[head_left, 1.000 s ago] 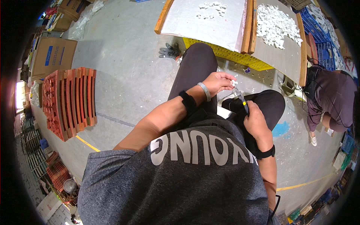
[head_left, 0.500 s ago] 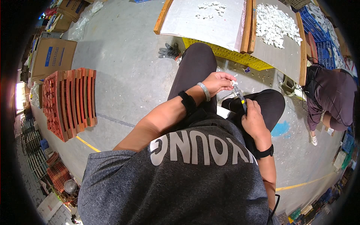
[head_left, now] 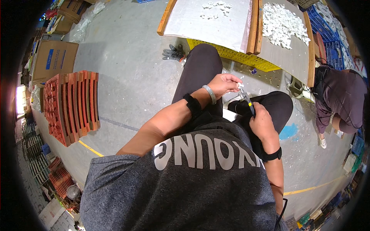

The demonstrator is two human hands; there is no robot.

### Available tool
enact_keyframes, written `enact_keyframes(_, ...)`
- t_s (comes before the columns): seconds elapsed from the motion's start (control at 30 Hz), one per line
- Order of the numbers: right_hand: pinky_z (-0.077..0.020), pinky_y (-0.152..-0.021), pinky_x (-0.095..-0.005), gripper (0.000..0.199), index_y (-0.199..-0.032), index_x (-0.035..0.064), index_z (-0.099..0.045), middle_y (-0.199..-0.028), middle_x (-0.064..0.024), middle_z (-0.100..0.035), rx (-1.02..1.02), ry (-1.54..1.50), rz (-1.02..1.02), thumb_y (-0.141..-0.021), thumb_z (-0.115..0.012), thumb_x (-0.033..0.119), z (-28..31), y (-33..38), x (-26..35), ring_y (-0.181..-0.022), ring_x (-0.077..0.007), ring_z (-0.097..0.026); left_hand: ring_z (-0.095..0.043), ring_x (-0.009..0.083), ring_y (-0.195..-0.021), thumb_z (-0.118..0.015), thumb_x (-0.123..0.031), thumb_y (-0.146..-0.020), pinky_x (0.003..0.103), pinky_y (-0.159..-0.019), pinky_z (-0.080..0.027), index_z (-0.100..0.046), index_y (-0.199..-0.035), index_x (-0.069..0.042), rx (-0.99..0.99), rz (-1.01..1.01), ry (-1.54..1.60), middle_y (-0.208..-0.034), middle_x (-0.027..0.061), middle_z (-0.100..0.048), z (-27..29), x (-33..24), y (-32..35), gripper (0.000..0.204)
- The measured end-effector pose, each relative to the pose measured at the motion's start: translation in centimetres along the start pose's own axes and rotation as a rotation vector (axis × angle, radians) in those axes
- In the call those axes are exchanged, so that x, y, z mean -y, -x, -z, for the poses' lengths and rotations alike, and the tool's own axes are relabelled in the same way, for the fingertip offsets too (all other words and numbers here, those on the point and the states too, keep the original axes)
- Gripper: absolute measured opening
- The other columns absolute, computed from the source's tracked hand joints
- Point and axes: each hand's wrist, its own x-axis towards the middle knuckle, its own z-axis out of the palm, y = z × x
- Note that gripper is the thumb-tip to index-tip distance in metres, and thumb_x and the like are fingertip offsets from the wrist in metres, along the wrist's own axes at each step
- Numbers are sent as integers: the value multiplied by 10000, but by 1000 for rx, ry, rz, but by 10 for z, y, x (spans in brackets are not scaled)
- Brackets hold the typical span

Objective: Using pliers to cut small white plastic parts from a sprue or sheet into a collection tray.

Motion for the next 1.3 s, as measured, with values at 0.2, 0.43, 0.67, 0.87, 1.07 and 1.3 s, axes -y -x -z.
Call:
enact_keyframes(0.2,-422,-899,-453,440,-1130,-48,-503,-1031,-263,-545,-9,-89,34,-692,-541,-47,5,9,-3,-1023,-427,-510,-626,169,-833,-559,17,-871,262,-783,-528,-573,-1094,58,-1,9,70,-942,120,-622,-1,-3,1,227)
enact_keyframes(0.43,-397,-936,-446,498,-1177,-77,-467,-1063,-252,-522,-70,-27,77,-687,-547,-48,-1,9,2,-1036,-424,-482,-629,172,-831,-561,14,-870,269,-784,-533,-570,-1093,62,-1,30,101,-960,126,-623,-2,-4,2,228)
enact_keyframes(0.67,-391,-943,-439,500,-1177,-72,-464,-1073,-255,-513,-49,-118,35,-684,-539,-49,-6,7,-4,-1051,-423,-475,-630,196,-849,-508,9,-898,293,-784,-536,-547,-1113,75,39,44,199,-985,153,-616,1,-7,4,229)
enact_keyframes(0.87,-370,-963,-443,513,-1183,-69,-454,-1089,-259,-499,-112,-126,38,-674,-516,-61,-12,9,-2,-1068,-425,-457,-625,196,-826,-477,-5,-911,302,-781,-535,-531,-1138,80,57,51,219,-971,150,-615,1,-5,3,249)
enact_keyframes(1.07,-367,-965,-453,554,-1218,-60,-431,-1123,-251,-478,-126,-30,37,-670,-514,-60,-16,7,1,-1088,-423,-435,-620,187,-800,-485,6,-898,297,-771,-533,-531,-1141,80,48,55,187,-935,136,-614,-1,-6,2,259)
enact_keyframes(1.3,-405,-934,-457,613,-1258,-45,-411,-1143,-226,-462,-124,134,-56,-658,-535,-63,-12,3,16,-1094,-410,-434,-618,181,-798,-509,15,-882,287,-767,-530,-535,-1119,77,34,41,192,-934,129,-604,-3,-7,4,246)
